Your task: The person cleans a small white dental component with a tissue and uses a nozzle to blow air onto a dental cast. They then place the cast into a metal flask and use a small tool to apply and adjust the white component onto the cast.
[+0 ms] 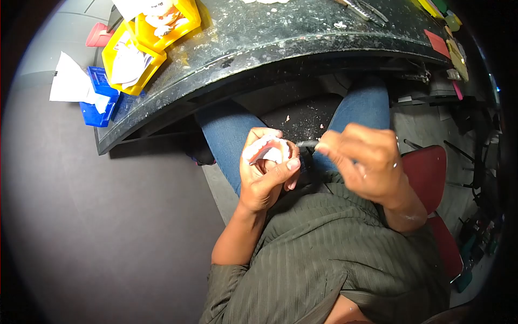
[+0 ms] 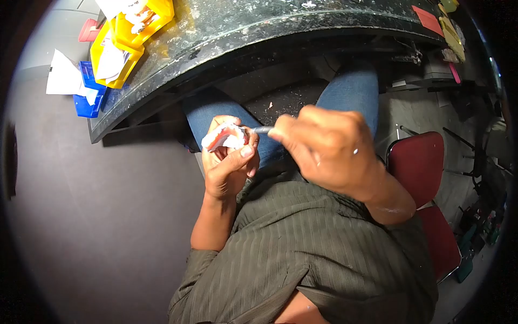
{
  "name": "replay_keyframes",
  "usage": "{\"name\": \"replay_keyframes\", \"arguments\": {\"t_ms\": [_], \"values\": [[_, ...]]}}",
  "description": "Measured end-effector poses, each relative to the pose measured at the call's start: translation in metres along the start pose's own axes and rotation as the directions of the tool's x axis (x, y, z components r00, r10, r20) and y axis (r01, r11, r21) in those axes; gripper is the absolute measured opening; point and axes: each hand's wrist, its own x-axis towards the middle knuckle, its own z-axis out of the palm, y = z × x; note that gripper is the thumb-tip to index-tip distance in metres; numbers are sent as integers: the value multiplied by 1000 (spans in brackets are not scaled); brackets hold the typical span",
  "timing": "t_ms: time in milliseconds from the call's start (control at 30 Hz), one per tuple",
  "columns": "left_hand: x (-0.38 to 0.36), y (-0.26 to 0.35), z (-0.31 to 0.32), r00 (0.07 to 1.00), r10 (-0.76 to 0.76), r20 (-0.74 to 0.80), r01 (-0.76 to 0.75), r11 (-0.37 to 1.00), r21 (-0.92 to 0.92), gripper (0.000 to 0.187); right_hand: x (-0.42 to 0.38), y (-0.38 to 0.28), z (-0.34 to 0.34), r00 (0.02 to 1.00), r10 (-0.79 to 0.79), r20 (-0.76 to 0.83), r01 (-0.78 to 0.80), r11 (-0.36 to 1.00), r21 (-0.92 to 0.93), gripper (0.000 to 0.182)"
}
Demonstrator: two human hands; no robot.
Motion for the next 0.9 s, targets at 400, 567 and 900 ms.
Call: {"name": "replay_keyframes", "arguments": {"t_ms": [400,567,900], "values": [[-2,-1,0,1000,29,-2,-29,995,95,47,-6,-8,15,998,-60,13,61,993,-105,11],[-4,-1,0,996,-21,90,18,999,33,46,3,16,10,975,66,-212,-110,973,-204,5],[-2,-1,-2,1000,2,27,-3,998,65,47,-13,-7,7,998,-24,52,26,999,-26,13]]}}
